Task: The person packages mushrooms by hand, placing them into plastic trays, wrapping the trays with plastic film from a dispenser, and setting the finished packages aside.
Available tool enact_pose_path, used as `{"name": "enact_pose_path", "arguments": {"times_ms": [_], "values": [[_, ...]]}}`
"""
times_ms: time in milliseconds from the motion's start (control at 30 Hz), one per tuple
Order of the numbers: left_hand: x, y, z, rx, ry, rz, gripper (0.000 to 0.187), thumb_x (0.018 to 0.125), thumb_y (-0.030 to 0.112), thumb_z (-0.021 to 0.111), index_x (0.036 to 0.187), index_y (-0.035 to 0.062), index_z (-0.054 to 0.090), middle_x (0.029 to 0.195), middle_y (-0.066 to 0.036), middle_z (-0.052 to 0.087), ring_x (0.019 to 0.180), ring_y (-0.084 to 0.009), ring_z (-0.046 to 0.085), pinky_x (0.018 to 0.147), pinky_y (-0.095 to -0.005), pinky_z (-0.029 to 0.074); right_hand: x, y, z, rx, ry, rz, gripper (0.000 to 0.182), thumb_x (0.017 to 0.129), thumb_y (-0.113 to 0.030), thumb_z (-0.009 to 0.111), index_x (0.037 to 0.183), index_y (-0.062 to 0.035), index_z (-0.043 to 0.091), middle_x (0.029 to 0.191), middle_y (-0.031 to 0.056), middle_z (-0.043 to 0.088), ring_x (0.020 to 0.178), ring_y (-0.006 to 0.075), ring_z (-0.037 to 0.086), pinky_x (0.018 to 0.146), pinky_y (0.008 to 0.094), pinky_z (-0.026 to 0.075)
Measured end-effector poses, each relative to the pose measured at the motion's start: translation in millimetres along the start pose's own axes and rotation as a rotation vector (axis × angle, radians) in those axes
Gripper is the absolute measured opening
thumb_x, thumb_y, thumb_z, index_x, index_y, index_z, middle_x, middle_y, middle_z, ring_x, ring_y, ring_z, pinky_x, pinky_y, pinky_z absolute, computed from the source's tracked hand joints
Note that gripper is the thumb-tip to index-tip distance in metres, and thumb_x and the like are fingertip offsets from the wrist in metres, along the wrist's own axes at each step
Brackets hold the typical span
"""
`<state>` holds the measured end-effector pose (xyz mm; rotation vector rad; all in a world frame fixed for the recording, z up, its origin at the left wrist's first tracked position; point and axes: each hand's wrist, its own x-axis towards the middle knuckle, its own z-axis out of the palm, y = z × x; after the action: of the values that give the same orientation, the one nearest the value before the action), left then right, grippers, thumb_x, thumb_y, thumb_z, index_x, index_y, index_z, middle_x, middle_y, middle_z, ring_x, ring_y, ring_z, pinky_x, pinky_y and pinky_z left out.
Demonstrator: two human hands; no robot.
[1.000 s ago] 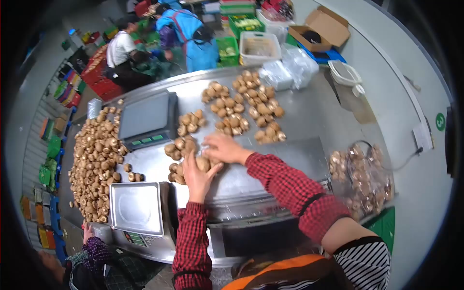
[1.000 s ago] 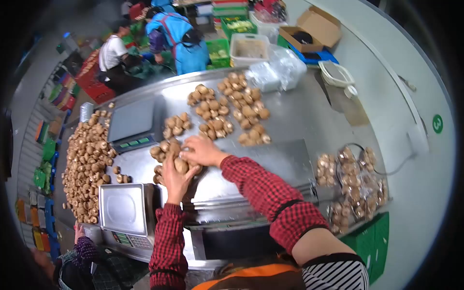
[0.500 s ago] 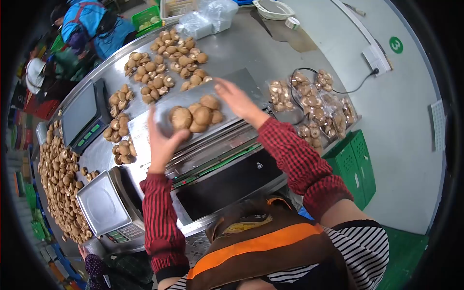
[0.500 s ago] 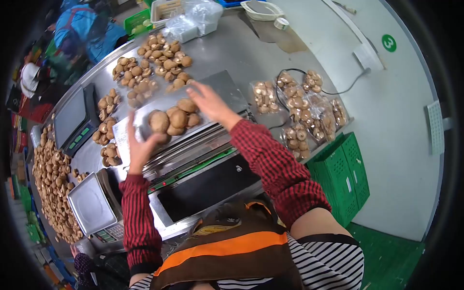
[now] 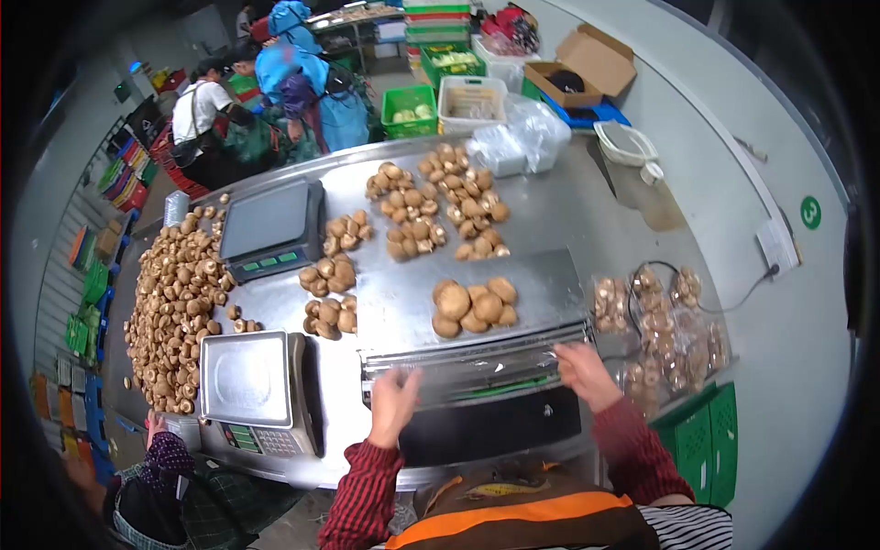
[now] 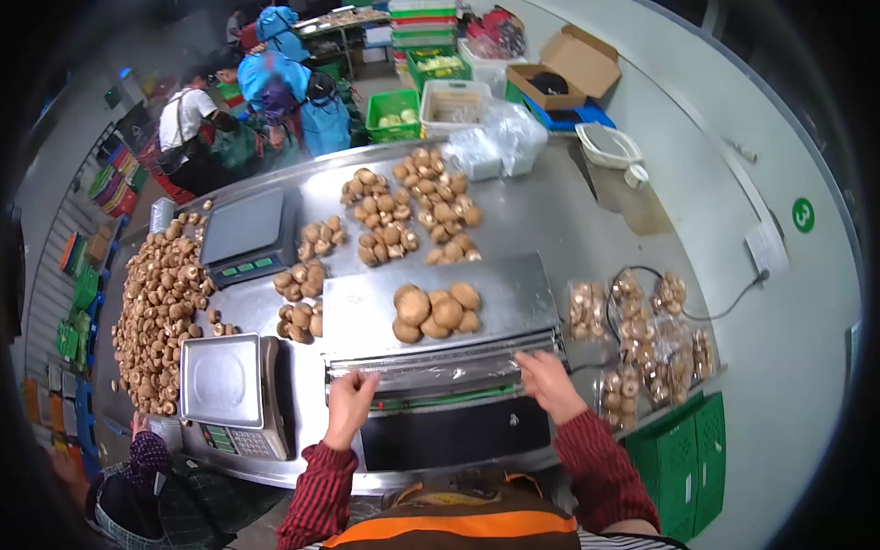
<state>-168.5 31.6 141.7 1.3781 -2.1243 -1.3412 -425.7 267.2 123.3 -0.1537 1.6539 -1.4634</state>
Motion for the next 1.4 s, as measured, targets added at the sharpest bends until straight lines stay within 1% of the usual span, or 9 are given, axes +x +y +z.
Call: {"name": "enact_pose_path", "arguments": {"times_ms": [167, 267, 367, 467, 567, 667, 800, 1100, 1400], "values": [[-1, 2, -32, -1.219, -0.729, -0.579, 0.029, 0.099, 0.025, 0.045, 0.073, 0.0118, 0.045, 0.059, 0.002, 0.042, 0.047, -0.0095, 0.034, 0.043, -0.0217, 0.026, -5, -29, 1, 0.757, -0.498, 0.521, 0.028, 0.095, -0.023, 0.042, 0.069, -0.0127, 0.043, 0.058, -0.0031, 0.033, 0.049, 0.0065, 0.032, 0.04, 0.0175, 0.024], [9, 79, -75, -1.057, -0.507, -0.185, 0.039, 0.101, 0.025, 0.04, 0.067, 0.0087, 0.044, 0.06, -0.006, 0.047, 0.049, -0.0163, 0.041, 0.048, -0.0301, 0.034, 12, -93, -1, 0.836, -0.563, 0.015, 0.031, 0.096, -0.026, 0.043, 0.069, -0.011, 0.046, 0.061, 0.0011, 0.041, 0.051, 0.0101, 0.036, 0.042, 0.021, 0.029], [60, 113, -67, -1.042, -0.206, 0.344, 0.035, 0.102, 0.022, 0.045, 0.097, -0.0075, 0.064, 0.104, -0.024, 0.068, 0.1, -0.0284, 0.066, 0.093, -0.0381, 0.049, 49, -152, 38, 0.537, -0.146, -0.473, 0.037, 0.1, -0.028, 0.04, 0.084, -0.0019, 0.06, 0.079, 0.0099, 0.063, 0.06, 0.0183, 0.055, 0.051, 0.0271, 0.045], [142, 99, -26, -0.376, 0.059, 0.474, 0.039, 0.103, 0.025, 0.044, 0.101, -0.0059, 0.067, 0.104, -0.011, 0.07, 0.094, -0.0181, 0.065, 0.087, -0.0324, 0.048, 123, -158, 58, 0.308, -0.104, -0.606, 0.041, 0.103, -0.027, 0.037, 0.099, 0.006, 0.061, 0.097, 0.0164, 0.068, 0.08, 0.0246, 0.067, 0.068, 0.0295, 0.055], [183, 59, 12, 0.238, -0.183, 0.273, 0.037, 0.1, 0.027, 0.049, 0.102, -0.0051, 0.068, 0.106, -0.021, 0.069, 0.1, -0.0302, 0.065, 0.089, -0.0364, 0.048, 190, -95, 40, 0.046, -0.188, -0.299, 0.036, 0.103, -0.024, 0.041, 0.105, 0.0081, 0.059, 0.102, 0.0178, 0.068, 0.098, 0.0246, 0.067, 0.08, 0.0303, 0.056], [176, 11, 32, 0.131, -0.313, 0.684, 0.054, 0.092, 0.041, 0.059, 0.125, -0.0019, 0.056, 0.139, -0.025, 0.048, 0.139, -0.037, 0.033, 0.116, -0.0455, 0.023, 171, -91, 39, -0.11, -0.138, -0.127, 0.03, 0.101, -0.02, 0.049, 0.106, 0.0077, 0.059, 0.099, 0.014, 0.068, 0.094, 0.0204, 0.067, 0.078, 0.0295, 0.056], [139, 28, 15, 0.248, -0.327, 0.829, 0.107, 0.057, 0.059, 0.085, 0.134, -0.0026, 0.043, 0.132, -0.026, 0.051, 0.136, -0.0389, 0.036, 0.114, -0.0463, 0.026, 162, -86, 38, -0.206, -0.21, -0.133, 0.031, 0.101, -0.024, 0.051, 0.106, 0.0058, 0.06, 0.087, 0.0059, 0.065, 0.078, 0.0129, 0.064, 0.07, 0.0253, 0.054], [110, 40, 2, 0.111, -0.503, 0.471, 0.097, 0.062, 0.051, 0.087, 0.135, 0.004, 0.043, 0.123, -0.023, 0.059, 0.115, -0.0394, 0.056, 0.098, -0.0418, 0.044, 130, -128, 39, -0.976, -0.245, 0.148, 0.069, 0.095, -0.062, 0.045, 0.085, 0.0031, 0.065, 0.068, 0.0019, 0.049, 0.064, 0.011, 0.048, 0.055, 0.0295, 0.041], [126, -19, -2, -0.222, -0.575, 0.22, 0.042, 0.09, 0.031, 0.066, 0.121, 0.0022, 0.061, 0.099, -0.011, 0.067, 0.092, -0.0181, 0.061, 0.082, -0.0305, 0.048, 130, -45, 17, -0.265, -0.147, -0.204, 0.031, 0.1, -0.029, 0.053, 0.095, 0.0001, 0.061, 0.092, 0.0056, 0.056, 0.073, 0.0125, 0.058, 0.064, 0.0283, 0.054]]}}
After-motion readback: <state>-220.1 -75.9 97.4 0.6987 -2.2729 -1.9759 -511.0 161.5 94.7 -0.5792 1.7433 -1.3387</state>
